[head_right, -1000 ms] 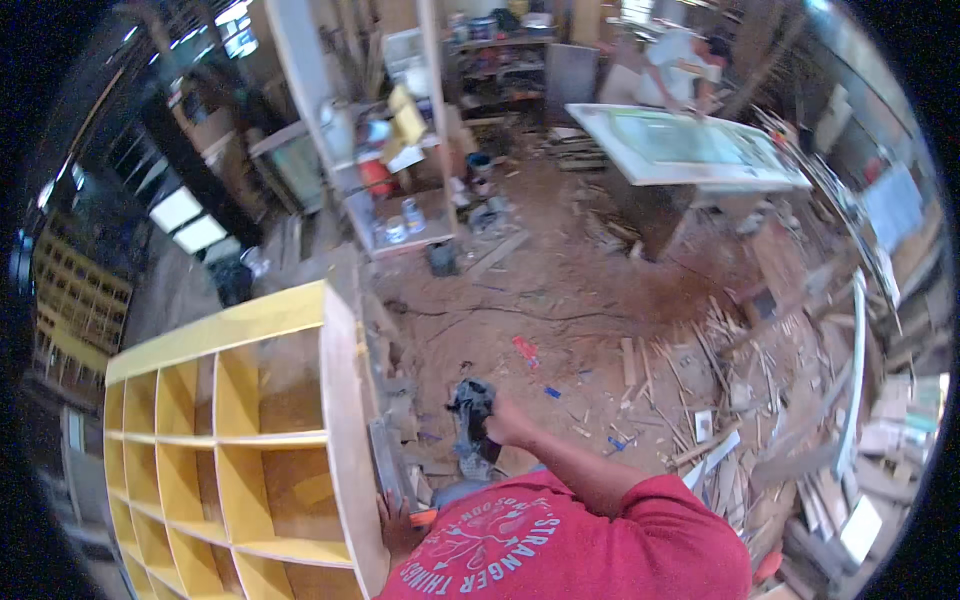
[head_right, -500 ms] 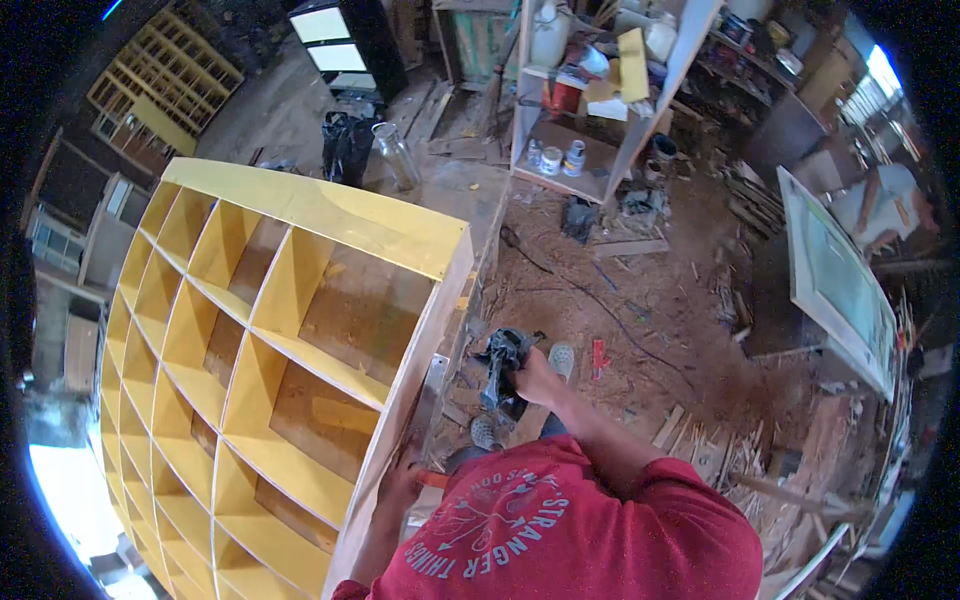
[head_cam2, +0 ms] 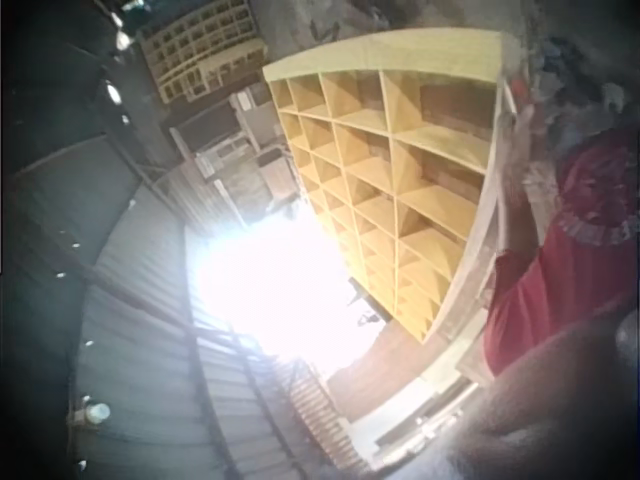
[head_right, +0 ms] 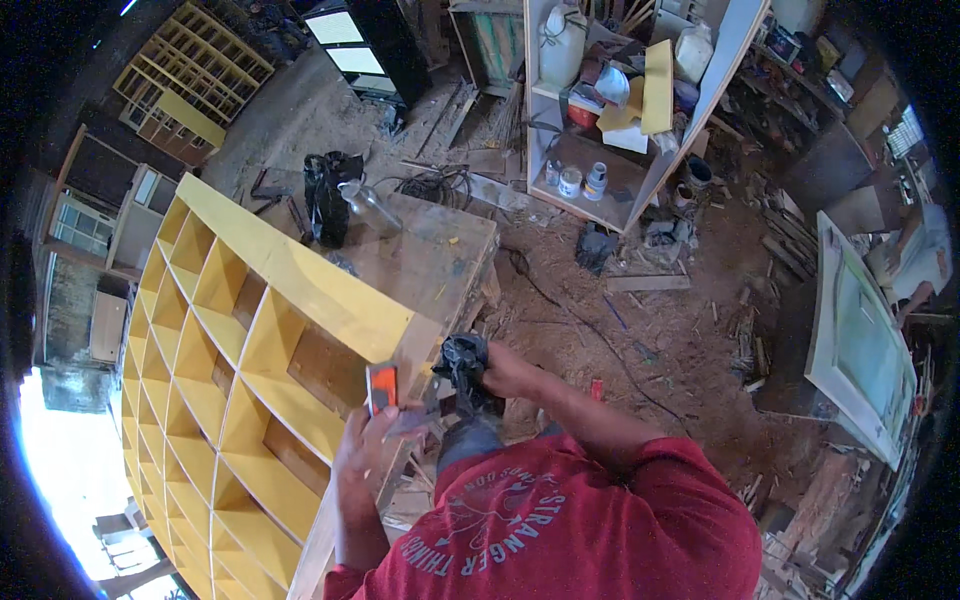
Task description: The person positions a wooden board onto the side of a wooden shelving unit, hammers nails into it using a hammer, and then turns the shelving unit.
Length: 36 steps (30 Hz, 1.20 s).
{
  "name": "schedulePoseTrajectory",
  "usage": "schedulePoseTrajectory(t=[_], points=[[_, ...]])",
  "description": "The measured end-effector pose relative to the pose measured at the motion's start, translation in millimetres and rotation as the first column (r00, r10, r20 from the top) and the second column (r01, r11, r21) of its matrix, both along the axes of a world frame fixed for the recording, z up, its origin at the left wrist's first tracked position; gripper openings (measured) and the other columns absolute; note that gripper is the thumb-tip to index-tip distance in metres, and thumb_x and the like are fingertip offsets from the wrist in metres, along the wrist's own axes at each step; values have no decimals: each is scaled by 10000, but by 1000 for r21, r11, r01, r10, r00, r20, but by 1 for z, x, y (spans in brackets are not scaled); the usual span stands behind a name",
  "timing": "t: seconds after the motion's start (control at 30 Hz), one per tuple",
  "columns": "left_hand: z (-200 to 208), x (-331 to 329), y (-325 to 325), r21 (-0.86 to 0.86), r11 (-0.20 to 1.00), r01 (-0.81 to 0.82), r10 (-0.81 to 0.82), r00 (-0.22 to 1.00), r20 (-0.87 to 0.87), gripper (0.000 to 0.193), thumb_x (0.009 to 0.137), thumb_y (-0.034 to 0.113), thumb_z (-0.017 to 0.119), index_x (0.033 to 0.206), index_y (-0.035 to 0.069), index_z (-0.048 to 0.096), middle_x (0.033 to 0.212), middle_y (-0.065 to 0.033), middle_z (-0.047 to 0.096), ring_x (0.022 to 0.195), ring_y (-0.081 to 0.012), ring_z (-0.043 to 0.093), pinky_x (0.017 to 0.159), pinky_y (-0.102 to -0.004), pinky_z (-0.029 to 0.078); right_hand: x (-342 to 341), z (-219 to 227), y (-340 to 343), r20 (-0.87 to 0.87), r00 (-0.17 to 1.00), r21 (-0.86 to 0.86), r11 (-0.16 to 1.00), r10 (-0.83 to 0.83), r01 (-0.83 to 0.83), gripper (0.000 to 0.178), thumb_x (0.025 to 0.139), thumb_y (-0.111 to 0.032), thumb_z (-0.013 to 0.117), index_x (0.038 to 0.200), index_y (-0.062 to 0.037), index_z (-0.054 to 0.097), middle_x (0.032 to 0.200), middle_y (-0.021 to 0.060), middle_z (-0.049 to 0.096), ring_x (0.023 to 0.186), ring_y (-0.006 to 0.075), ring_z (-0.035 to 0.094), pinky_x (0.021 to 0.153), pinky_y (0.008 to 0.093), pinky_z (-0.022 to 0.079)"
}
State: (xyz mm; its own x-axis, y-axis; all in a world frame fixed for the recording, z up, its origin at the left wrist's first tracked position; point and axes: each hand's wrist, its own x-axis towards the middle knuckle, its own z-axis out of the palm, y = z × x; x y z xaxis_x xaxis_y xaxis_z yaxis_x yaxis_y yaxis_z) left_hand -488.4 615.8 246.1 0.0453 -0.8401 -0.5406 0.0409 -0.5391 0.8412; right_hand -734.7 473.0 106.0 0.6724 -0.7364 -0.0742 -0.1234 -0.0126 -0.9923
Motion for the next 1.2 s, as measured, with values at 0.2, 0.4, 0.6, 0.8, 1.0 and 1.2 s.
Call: schedulePoseTrajectory(t=[0.2,0.4,0.6,0.8,1.0,1.2], points=[[-15,-16,-127,-54,998,-23,21,999,-49,418,1111,296,559,1230,-75,710,1003,-153,770,889,-248,781,773,-399,652,-20,7,-55,-4,997,-20,996,-82,82,510,890,-16,672,1395,-92,674,1286,142,758,1221,246,691,1092,406,514],[-57,20,-225,-149,969,199,-169,967,192,390,1069,302,620,1186,-50,740,1073,-123,786,1016,-192,742,864,-345,603,10,6,-99,-400,914,-82,996,-68,38,555,797,-352,883,1285,-127,743,1138,186,785,1051,333,752,934,460,574],[-67,80,-269,-245,768,592,-87,476,875,489,1032,455,656,1138,-17,724,1031,-270,730,1006,-453,690,971,-543,517,83,-34,-144,-501,855,-129,989,-133,78,398,752,-205,806,1141,-125,784,997,197,780,917,377,750,850,469,597],[-90,119,-261,-91,812,576,-92,281,955,443,970,353,669,1206,-22,699,1060,-289,724,1074,-478,644,1020,-578,460,165,-157,-201,-513,853,250,933,-97,257,287,746,-121,785,1031,-87,774,1048,174,791,977,354,754,858,486,590],[-127,132,-252,-417,739,529,304,290,908,358,941,297,667,1112,-12,726,996,-252,744,989,-452,671,954,-561,490,190,-159,-214,-480,877,-32,999,-25,11,372,787,-154,764,1150,-82,726,1052,138,790,920,295,711,851,475,568],[-126,142,-257,-288,771,568,78,364,928,261,913,302,699,948,47,743,862,-198,749,880,-420,693,915,-546,507,220,-123,-205,-470,882,-96,993,12,-65,602,762,-201,820,1347,-158,684,1172,163,784,1132,324,735,956,484,571]])
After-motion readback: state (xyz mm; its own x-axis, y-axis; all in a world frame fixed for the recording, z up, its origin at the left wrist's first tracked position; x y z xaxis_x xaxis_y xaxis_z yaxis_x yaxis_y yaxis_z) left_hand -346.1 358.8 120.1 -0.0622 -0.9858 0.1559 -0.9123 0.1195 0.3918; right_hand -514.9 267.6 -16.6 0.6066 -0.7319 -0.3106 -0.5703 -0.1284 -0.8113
